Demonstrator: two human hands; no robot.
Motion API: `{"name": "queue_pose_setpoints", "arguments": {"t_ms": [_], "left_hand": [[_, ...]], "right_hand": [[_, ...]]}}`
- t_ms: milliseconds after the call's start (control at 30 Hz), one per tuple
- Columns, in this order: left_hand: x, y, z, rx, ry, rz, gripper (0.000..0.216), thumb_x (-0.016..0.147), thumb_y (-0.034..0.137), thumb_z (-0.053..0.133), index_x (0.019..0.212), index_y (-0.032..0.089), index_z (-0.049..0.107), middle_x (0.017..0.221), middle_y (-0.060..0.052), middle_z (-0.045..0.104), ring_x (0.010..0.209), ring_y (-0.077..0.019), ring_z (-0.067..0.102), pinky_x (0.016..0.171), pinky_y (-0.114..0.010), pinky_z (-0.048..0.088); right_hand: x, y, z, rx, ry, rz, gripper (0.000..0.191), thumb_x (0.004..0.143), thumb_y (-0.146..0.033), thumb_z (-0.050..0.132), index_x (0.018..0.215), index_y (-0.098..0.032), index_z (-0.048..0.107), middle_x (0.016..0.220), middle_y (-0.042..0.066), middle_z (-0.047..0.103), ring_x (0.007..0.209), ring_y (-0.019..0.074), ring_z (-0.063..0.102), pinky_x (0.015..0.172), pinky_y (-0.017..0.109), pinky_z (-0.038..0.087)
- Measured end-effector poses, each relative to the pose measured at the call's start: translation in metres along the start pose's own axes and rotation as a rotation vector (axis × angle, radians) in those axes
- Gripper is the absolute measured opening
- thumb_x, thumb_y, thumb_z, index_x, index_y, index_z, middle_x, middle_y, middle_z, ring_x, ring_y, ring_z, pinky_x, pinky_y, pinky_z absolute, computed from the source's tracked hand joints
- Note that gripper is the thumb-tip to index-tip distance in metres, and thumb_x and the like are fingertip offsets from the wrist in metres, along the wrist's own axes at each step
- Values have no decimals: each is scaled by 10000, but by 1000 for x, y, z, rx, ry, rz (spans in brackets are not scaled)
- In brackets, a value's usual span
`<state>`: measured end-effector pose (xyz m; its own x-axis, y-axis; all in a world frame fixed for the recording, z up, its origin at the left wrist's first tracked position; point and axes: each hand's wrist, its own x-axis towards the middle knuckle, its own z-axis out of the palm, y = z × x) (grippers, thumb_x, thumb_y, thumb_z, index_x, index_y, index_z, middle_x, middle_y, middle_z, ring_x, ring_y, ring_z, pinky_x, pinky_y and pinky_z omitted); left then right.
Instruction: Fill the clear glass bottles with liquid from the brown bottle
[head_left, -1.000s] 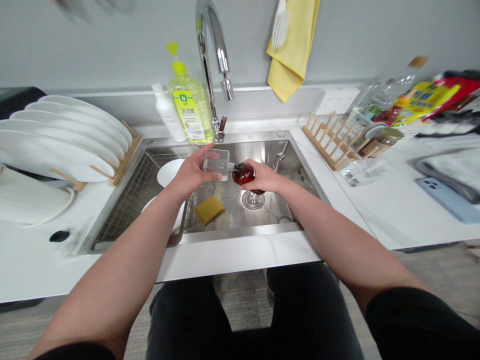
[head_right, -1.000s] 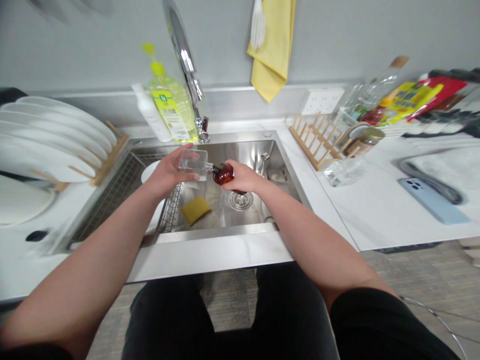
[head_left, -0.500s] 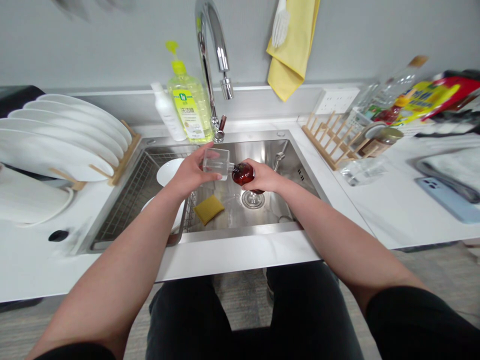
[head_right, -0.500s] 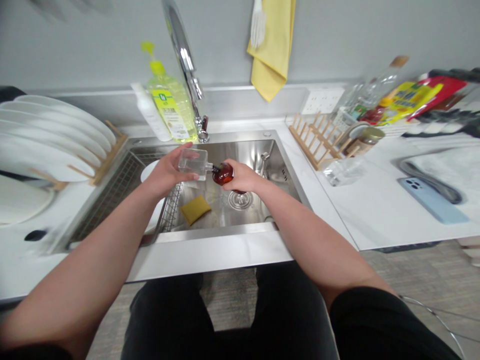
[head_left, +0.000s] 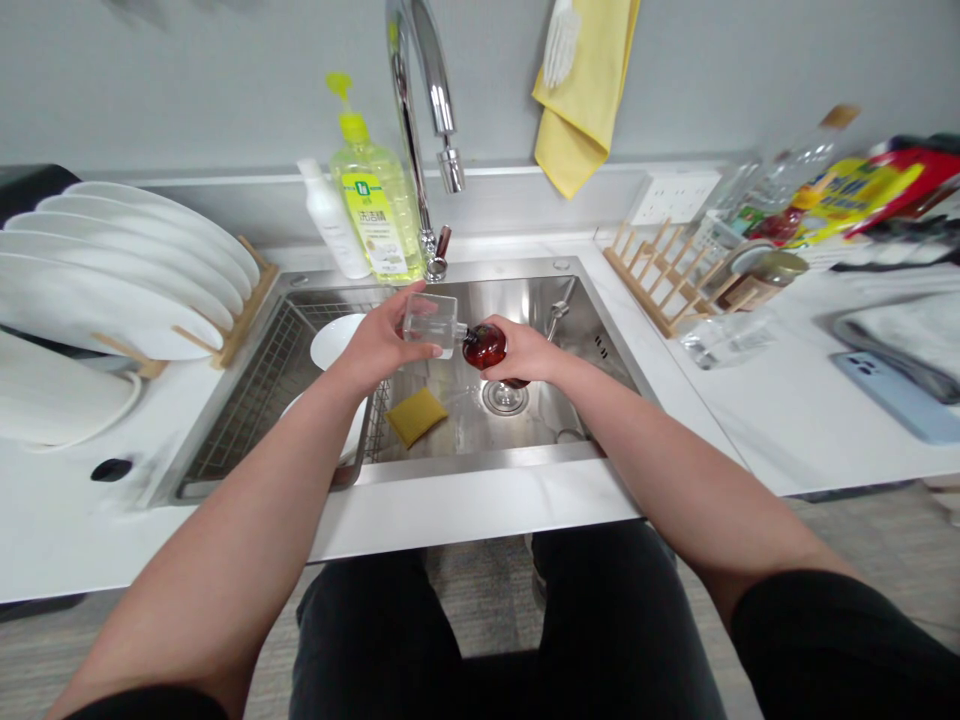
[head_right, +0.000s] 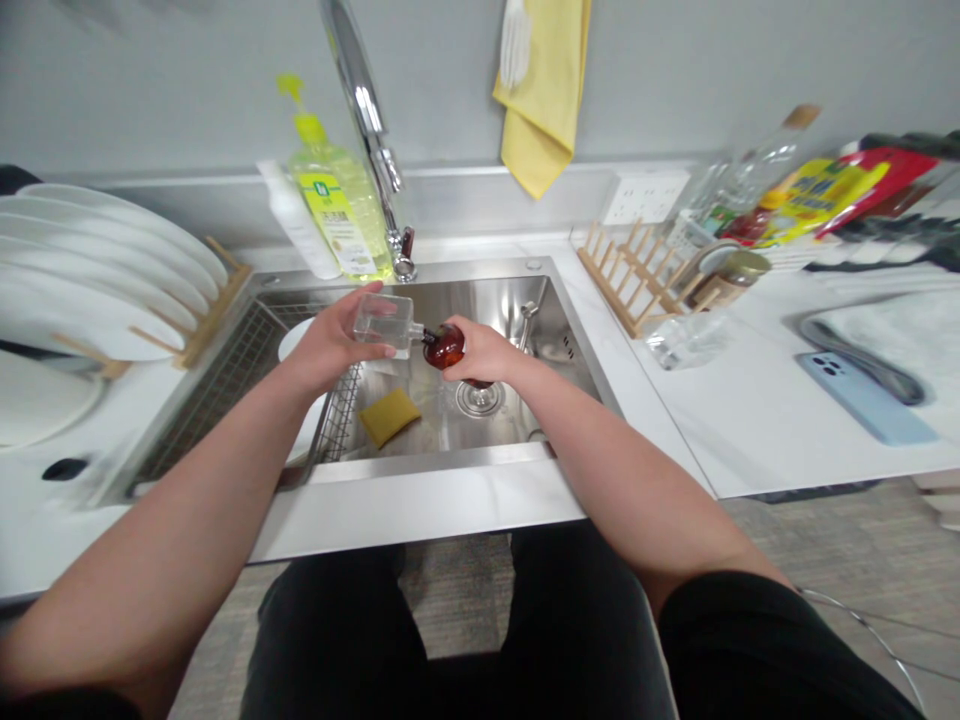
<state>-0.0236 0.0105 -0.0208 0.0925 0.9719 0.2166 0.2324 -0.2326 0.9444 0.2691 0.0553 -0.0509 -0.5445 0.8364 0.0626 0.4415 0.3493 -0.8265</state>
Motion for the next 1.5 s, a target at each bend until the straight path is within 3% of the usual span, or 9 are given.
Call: {"name": "queue_pose_setpoints", "arguments": {"t_ms": [433,1133,1500], "left_hand": [[-1,1,0,8,12,13,1124,578,262,1088,1629,283,690,1404,-120,799,1384,-415,708,1160,-587,593],[-2,5,0,26,-3,1,1186,580,329,1096,1676,262,648,1441,-134,788,1440,-437,679,1191,-597,560],[-1,1,-4,62,-26,26,1168,602,365,1098,1679,308,651,1460,-125,795,1473,-443,662,1227,-629,535]], "right_hand": [[0,0,0,-70,16,-24,653,645,-322,962,1243,-283,703,1125,-6,842,1065,321,794,979,428,599],[1,0,1,-78,22,-64,616,627,-309,931,1186,-273,674,1075,-3,826,1007,301,778,895,385,573],[1,2,3,-62,25,-84,628,636,-298,945,1205,-279,679,1091,2,828,1021,308,784,915,403,576]]}}
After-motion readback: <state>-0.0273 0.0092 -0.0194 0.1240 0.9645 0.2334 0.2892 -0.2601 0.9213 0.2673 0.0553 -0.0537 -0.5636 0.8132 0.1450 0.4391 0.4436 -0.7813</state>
